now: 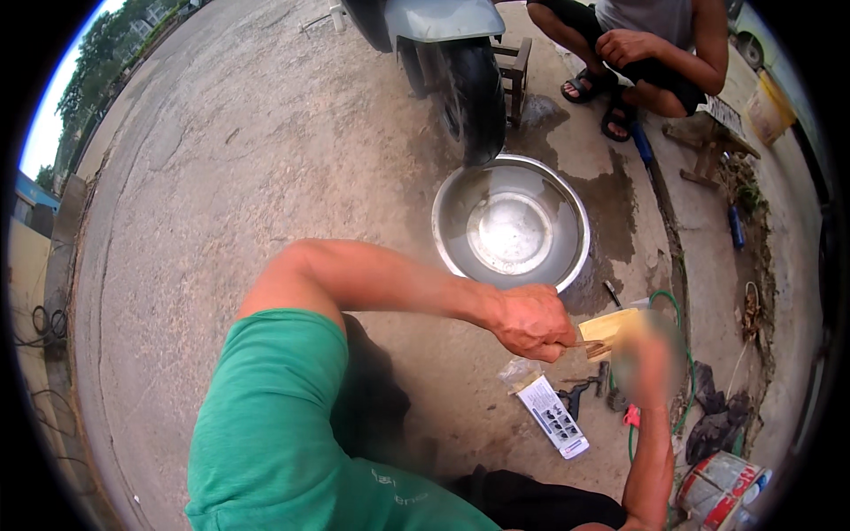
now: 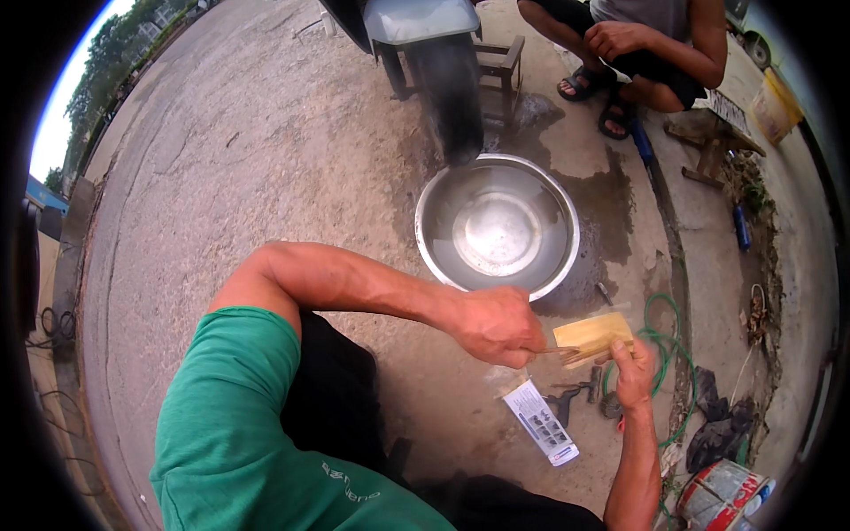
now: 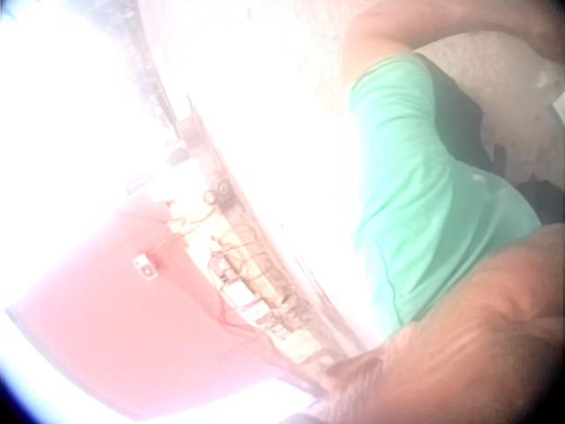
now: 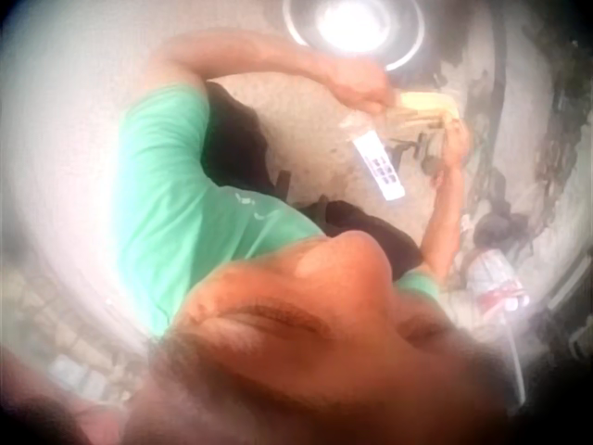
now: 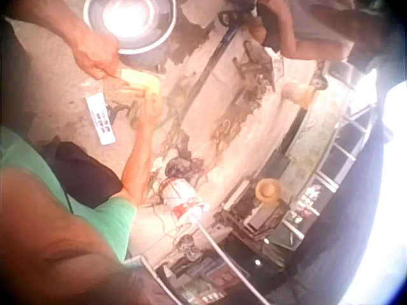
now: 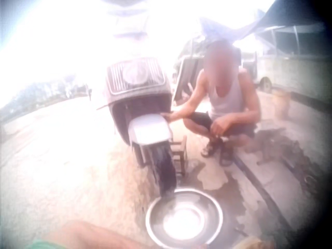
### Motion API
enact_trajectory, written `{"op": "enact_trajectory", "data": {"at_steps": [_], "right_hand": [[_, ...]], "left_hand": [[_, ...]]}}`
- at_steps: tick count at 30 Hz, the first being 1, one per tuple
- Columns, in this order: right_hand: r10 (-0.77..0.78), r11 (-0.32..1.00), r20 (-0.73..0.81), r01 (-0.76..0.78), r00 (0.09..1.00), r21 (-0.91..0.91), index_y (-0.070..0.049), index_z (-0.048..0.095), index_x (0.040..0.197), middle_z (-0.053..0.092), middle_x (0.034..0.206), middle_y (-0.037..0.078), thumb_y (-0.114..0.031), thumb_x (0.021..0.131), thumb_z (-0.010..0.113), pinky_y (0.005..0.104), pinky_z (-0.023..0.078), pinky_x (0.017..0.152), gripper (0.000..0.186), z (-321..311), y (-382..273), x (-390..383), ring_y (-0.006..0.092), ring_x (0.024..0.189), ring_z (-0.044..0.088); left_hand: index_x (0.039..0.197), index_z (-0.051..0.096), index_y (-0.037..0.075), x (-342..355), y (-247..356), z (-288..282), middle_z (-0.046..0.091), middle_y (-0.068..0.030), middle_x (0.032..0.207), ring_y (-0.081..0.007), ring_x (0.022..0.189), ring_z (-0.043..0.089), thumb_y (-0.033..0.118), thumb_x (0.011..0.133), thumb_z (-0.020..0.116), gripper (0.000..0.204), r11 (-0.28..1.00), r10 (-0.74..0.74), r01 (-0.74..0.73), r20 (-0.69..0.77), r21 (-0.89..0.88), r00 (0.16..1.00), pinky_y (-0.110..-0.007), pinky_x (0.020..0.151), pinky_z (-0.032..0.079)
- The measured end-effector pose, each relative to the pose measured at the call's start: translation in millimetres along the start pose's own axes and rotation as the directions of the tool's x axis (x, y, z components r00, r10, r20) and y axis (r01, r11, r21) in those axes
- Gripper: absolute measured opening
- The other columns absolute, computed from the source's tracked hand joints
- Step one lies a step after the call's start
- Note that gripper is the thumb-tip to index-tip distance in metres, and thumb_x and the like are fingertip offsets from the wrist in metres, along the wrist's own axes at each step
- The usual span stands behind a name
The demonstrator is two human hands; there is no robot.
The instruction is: The person prepares a repair patch by removing it from its packaging, then applies the patch to a bicycle tire using a handheld tool while another person assists.
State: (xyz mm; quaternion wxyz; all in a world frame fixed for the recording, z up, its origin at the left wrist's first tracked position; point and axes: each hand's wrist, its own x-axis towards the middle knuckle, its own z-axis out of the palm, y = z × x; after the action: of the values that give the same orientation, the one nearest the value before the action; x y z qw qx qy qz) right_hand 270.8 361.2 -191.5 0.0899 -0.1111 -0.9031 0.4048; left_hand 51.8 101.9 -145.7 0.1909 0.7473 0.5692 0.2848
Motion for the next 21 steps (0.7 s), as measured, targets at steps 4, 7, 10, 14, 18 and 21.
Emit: {"op": "enact_trajectory", "data": {"at_steps": [4, 7, 10, 14, 18, 21], "right_hand": [[0.047, 0.991, -0.061, -0.039, 0.997, 0.129, 0.003, 0.071, 0.114, 0.075, 0.094, 0.007, -0.032, 0.105, 0.059, 0.0308, 0.054, 0.072, 0.037, -0.7, 13.3, 7.3, 0.0145, 0.077, 0.068], [0.248, 0.899, -0.121, -0.182, 0.961, 0.398, -0.001, 0.07, 0.117, 0.074, 0.095, 0.005, -0.033, 0.106, 0.06, 0.0296, 0.054, 0.071, 0.035, 2.6, 24.7, 10.9, 0.0133, 0.078, 0.068], [0.543, 0.658, -0.259, -0.213, 0.799, 0.722, -0.007, 0.068, 0.117, 0.069, 0.089, -0.001, -0.036, 0.106, 0.061, 0.0266, 0.052, 0.067, 0.032, -44.6, 125.9, 4.3, 0.0109, 0.072, 0.064], [0.713, 0.527, -0.294, -0.21, 0.636, 0.823, -0.013, 0.066, 0.11, 0.064, 0.083, -0.004, -0.038, 0.103, 0.066, 0.0244, 0.048, 0.064, 0.026, -103.2, 183.8, -35.7, 0.0093, 0.069, 0.061], [0.559, 0.757, -0.275, -0.345, 0.782, 0.555, -0.011, 0.065, 0.118, 0.067, 0.091, -0.002, -0.036, 0.1, 0.071, 0.0241, 0.049, 0.065, 0.031, -29.9, 179.1, -38.9, 0.0093, 0.073, 0.063], [0.524, 0.705, -0.029, -0.414, 0.851, 0.575, -0.007, 0.064, 0.126, 0.071, 0.101, 0.001, -0.03, 0.097, 0.074, 0.025, 0.051, 0.068, 0.038, 31.9, 65.3, -2.6, 0.0101, 0.076, 0.065]], "left_hand": [[0.077, 0.06, 0.004, -1.9, 3.6, -7.7, 0.063, -0.0193, 0.069, -0.0446, 0.071, 0.063, 0.025, 0.088, 0.058, 0.024, 0.992, -0.113, 0.116, 0.052, -0.048, 0.992, -0.056, 0.068, 0.049], [0.079, 0.062, 0.005, 1.9, 6.1, -7.9, 0.064, -0.0196, 0.073, -0.0443, 0.073, 0.064, 0.027, 0.089, 0.058, 0.025, 0.977, -0.183, 0.193, 0.116, -0.088, 0.976, -0.055, 0.069, 0.049], [0.082, 0.065, 0.007, -7.8, 14.8, 2.6, 0.065, -0.0204, 0.076, -0.0432, 0.077, 0.064, 0.03, 0.09, 0.058, 0.025, 0.969, -0.089, 0.155, 0.31, -0.192, 0.946, -0.054, 0.072, 0.049], [0.084, 0.066, 0.005, -28.6, 22.3, 13.7, 0.066, -0.02, 0.083, -0.0406, 0.082, 0.066, 0.031, 0.097, 0.06, 0.029, 0.89, -0.119, 0.263, 0.368, -0.372, 0.922, -0.054, 0.075, 0.049], [0.093, 0.071, 0.002, -6.1, -6.8, 15.5, 0.062, -0.0188, 0.119, -0.0367, 0.109, 0.062, 0.032, 0.1, 0.064, 0.031, 0.902, -0.141, 0.174, 0.111, -0.395, 0.984, -0.046, 0.094, 0.048], [0.099, 0.075, 0.005, -0.7, -28.2, 24.6, 0.053, -0.0228, 0.138, -0.0375, 0.127, 0.055, 0.034, 0.1, 0.065, 0.031, 0.914, -0.215, 0.191, -0.029, -0.358, 0.976, -0.043, 0.107, 0.044]]}}
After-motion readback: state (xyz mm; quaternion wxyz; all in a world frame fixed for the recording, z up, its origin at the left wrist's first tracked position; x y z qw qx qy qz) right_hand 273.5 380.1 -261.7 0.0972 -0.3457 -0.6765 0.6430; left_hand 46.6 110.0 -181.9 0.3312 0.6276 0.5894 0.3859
